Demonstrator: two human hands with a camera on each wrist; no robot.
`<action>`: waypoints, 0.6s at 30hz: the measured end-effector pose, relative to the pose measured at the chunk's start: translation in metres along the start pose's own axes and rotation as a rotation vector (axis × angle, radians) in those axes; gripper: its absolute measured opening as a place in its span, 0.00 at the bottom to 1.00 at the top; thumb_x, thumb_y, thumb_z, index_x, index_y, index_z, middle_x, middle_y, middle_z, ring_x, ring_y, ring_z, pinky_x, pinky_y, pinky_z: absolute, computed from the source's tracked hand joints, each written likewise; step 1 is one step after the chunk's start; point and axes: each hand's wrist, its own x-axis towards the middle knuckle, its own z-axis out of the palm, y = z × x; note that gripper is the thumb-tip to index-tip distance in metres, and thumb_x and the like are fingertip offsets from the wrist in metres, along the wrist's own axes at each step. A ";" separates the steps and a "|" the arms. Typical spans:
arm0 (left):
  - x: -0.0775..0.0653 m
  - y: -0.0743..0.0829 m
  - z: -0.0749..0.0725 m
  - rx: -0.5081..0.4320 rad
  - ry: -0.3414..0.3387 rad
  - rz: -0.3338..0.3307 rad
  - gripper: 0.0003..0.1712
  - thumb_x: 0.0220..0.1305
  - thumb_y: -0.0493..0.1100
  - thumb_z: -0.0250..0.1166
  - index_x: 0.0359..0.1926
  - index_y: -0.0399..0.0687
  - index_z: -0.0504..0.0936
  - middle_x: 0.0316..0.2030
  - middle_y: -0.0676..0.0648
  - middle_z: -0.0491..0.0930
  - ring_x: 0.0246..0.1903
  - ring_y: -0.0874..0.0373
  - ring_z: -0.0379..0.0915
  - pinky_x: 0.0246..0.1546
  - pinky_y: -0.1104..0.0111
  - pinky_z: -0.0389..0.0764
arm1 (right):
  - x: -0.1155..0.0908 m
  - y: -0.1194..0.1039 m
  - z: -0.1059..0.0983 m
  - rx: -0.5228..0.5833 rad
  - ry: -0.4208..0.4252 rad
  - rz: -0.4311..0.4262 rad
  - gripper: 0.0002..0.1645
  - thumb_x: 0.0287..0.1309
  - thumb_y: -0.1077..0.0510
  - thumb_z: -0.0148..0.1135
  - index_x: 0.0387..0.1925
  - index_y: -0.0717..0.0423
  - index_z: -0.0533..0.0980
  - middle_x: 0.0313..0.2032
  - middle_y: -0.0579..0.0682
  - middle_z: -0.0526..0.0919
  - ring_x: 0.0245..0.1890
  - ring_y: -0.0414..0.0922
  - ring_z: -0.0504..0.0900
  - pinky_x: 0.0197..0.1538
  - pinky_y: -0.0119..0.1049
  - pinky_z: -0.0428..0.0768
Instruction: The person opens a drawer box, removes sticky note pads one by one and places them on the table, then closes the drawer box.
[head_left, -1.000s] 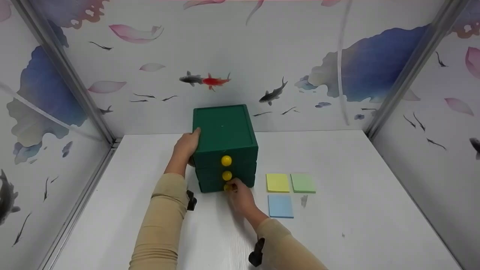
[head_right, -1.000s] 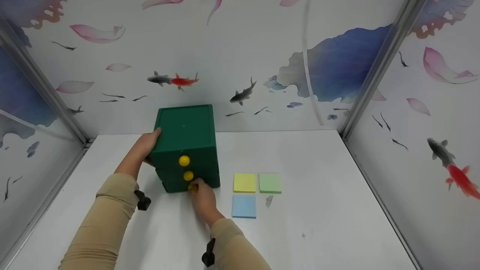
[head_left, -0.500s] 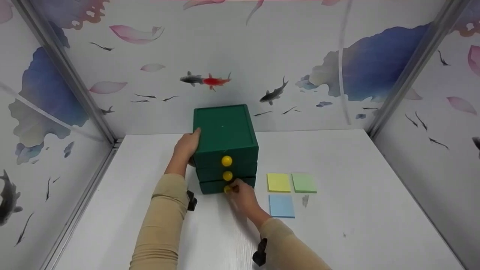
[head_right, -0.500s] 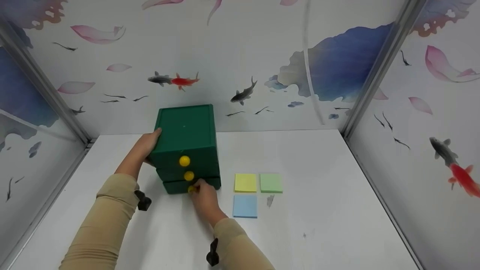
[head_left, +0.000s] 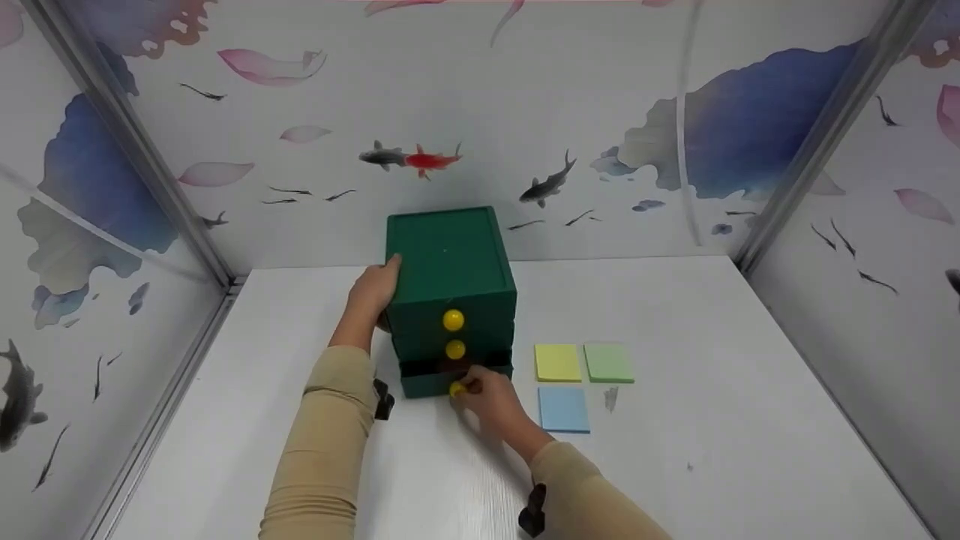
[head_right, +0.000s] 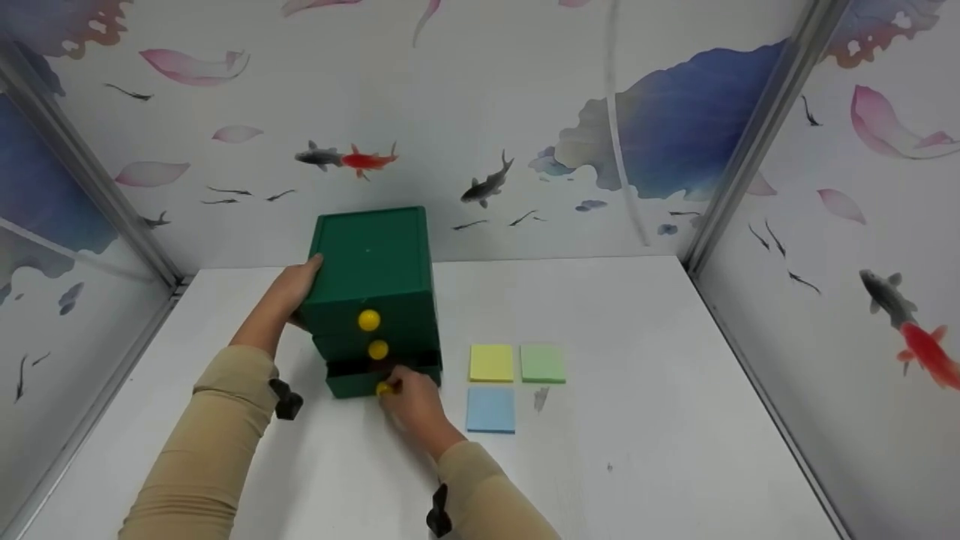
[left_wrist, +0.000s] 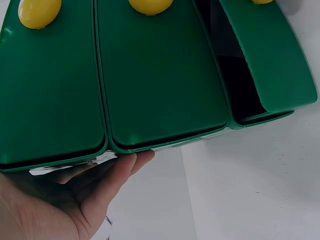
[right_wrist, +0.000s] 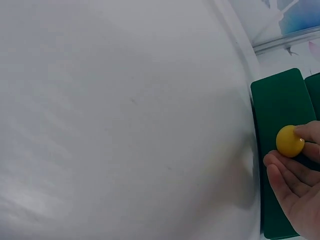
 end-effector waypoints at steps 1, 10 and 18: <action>0.000 0.000 0.000 -0.004 0.002 -0.001 0.43 0.73 0.68 0.36 0.74 0.40 0.57 0.63 0.33 0.66 0.44 0.38 0.77 0.25 0.55 0.85 | 0.000 0.000 -0.001 -0.013 -0.005 -0.009 0.08 0.57 0.59 0.71 0.37 0.48 0.79 0.37 0.42 0.80 0.38 0.42 0.78 0.45 0.38 0.82; -0.001 0.003 -0.001 0.005 0.008 -0.002 0.44 0.73 0.68 0.36 0.74 0.41 0.57 0.62 0.33 0.67 0.44 0.39 0.77 0.25 0.56 0.85 | -0.003 -0.001 -0.004 -0.103 -0.036 -0.035 0.08 0.58 0.58 0.70 0.38 0.48 0.79 0.38 0.42 0.80 0.39 0.42 0.78 0.46 0.38 0.82; -0.001 0.001 0.000 0.003 -0.005 -0.018 0.44 0.72 0.68 0.36 0.74 0.40 0.56 0.62 0.33 0.67 0.45 0.39 0.76 0.26 0.56 0.85 | -0.012 0.000 -0.004 -0.117 -0.043 -0.050 0.08 0.57 0.59 0.71 0.37 0.48 0.79 0.37 0.41 0.79 0.38 0.41 0.78 0.46 0.37 0.82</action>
